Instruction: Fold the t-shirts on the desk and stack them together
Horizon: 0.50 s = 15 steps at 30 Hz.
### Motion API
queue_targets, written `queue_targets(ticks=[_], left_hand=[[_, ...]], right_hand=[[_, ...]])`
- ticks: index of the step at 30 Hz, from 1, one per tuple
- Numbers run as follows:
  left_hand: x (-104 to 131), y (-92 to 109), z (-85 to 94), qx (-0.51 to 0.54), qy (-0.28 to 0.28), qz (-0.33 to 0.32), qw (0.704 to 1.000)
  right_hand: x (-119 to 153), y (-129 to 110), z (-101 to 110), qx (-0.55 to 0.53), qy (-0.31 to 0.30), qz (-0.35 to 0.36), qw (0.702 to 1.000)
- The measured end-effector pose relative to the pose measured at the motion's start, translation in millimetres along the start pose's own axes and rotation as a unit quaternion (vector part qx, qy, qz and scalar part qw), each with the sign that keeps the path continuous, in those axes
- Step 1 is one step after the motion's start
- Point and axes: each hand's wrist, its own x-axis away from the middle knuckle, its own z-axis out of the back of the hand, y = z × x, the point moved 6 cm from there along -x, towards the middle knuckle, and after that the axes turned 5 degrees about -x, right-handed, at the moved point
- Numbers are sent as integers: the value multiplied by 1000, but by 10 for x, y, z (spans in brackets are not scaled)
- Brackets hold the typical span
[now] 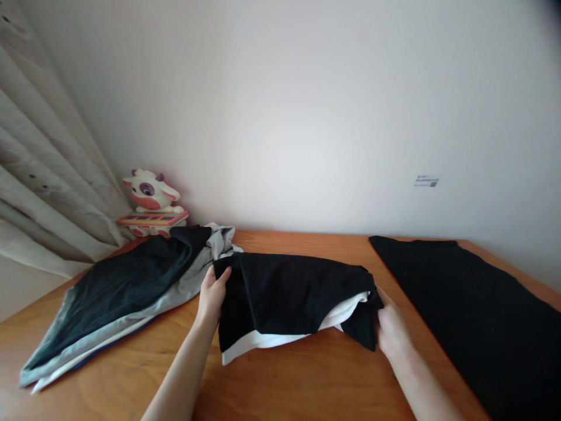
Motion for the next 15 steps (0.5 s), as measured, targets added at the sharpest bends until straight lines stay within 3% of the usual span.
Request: queue_targets(ticks=[3, 6, 9, 11, 13, 15], left_hand=[[100, 95, 12, -197, 61, -136, 969], [346, 216, -140, -392, 84, -280, 872], [600, 284, -400, -485, -2, -388, 784], [723, 310, -547, -492, -83, -435, 749], [764, 351, -606, -457, -127, -449, 758], [699, 397, -560, -384, -124, -413, 816]], right_hand=[[-9, 39, 4, 0, 13, -2, 1000], [-27, 89, -25, 17, -3, 23, 1000], [-34, 119, -21, 28, 0, 33, 999], [-37, 128, -4, 33, 3, 22, 999], [-45, 96, 21, 58, 3, 30, 998], [-53, 0, 68, 122, 17, 90, 988]])
